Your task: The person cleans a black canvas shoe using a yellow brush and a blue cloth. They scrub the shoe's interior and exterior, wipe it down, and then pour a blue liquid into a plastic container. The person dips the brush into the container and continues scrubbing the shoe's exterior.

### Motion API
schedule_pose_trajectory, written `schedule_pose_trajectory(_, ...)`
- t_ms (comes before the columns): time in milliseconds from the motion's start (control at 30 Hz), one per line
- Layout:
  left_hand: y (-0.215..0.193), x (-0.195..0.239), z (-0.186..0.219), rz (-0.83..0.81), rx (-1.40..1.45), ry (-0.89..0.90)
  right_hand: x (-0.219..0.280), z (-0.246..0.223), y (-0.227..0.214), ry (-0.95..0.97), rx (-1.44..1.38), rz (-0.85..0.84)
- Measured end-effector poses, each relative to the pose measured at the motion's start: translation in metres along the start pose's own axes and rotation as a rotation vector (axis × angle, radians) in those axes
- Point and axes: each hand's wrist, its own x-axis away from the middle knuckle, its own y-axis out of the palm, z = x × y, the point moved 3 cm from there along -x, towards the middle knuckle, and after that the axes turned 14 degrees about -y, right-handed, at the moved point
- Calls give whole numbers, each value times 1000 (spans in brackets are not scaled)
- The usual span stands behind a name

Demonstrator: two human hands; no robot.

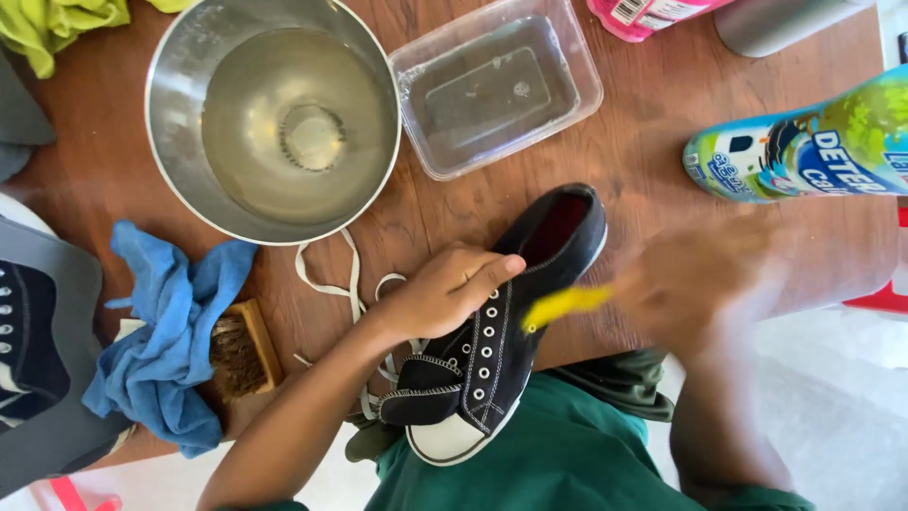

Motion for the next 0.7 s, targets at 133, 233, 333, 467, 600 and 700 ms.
schedule_pose_trajectory(133, -1, 2, -3, 36, 25, 6, 5, 47, -8, 58, 357, -41)
schedule_pose_trajectory(233, 2, 3, 10, 20, -43, 45, 2, 46, -3, 2, 292, 6)
schedule_pose_trajectory(333, 4, 2, 16, -12, -34, 18, -2, 43, 3, -60, 219, 67)
schedule_pose_trajectory(467, 3, 4, 16, -2, 42, -1, 20, 2, 33, 139, 985, -710)
schedule_pose_trajectory(600, 4, 4, 18, 3, -35, 82, 6, -27, 40, -242, -173, 125)
schedule_pose_trajectory(700, -1, 2, 19, 32, 94, 31, 33, -25, 72, -19, -763, 347)
